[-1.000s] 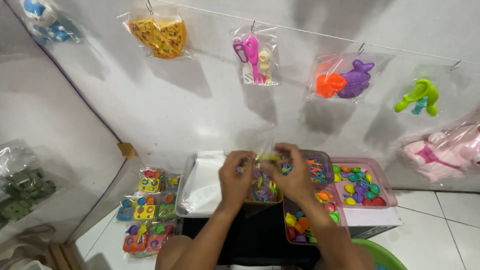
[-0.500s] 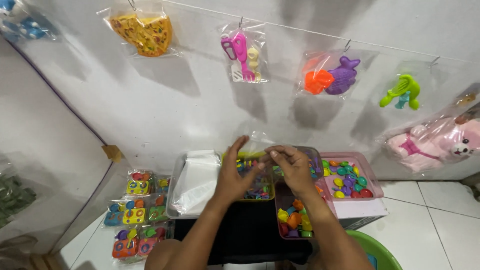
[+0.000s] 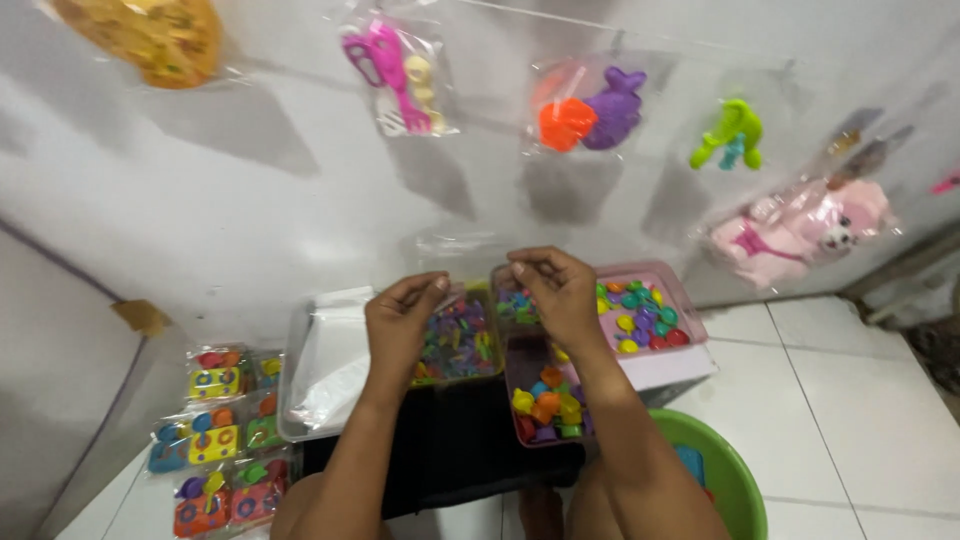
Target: The person sits on the floor and packs colorful plastic toy pieces into clear plastic bags. They pick up various small toys from containers and a green basin, place them into bags, and arrange the filled bags.
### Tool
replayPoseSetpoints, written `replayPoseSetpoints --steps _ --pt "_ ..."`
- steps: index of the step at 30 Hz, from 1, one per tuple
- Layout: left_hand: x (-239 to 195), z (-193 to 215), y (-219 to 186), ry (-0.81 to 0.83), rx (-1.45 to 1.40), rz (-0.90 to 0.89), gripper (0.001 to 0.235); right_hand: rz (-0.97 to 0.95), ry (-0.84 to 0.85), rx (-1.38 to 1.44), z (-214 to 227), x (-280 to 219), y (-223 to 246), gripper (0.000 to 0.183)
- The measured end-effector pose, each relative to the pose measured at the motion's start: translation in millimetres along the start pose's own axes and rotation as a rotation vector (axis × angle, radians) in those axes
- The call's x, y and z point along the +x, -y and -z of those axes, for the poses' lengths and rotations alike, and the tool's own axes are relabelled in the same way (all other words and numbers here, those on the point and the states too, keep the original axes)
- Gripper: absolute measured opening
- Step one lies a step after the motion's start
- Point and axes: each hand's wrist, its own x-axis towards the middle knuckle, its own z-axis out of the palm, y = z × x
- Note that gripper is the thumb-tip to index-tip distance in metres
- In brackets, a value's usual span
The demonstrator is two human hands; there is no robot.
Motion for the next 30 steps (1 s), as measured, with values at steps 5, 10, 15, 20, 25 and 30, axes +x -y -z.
replayPoseSetpoints --steps 5,10,15,20,25,30 --pt "3 -11 4 0.023 0.032 -0.018 0.02 0.093 -0.143 -0.082 48 12 20 0.015" --pt "6 -15 5 0.098 0.132 -0.011 0.015 0.305 -0.295 -0.21 133 -6 78 0.013" --pt "3 -29 9 0.159 0.279 -0.036 0.013 0.085 -0.464 -0.369 244 -73 14 0.01" --pt "4 -30 26 0.183 0.37 -0.089 0.007 -0.278 -0.643 -0.317 317 -158 -89 0.008" --pt "7 -32 42 0.186 0.305 0.039 0.012 -0.997 -0.571 -0.47 306 -202 -143 0.024" --pt "4 -35 45 0.19 0.449 0.012 0.013 -0.834 -0.301 -0.821 320 -269 -297 0.036"
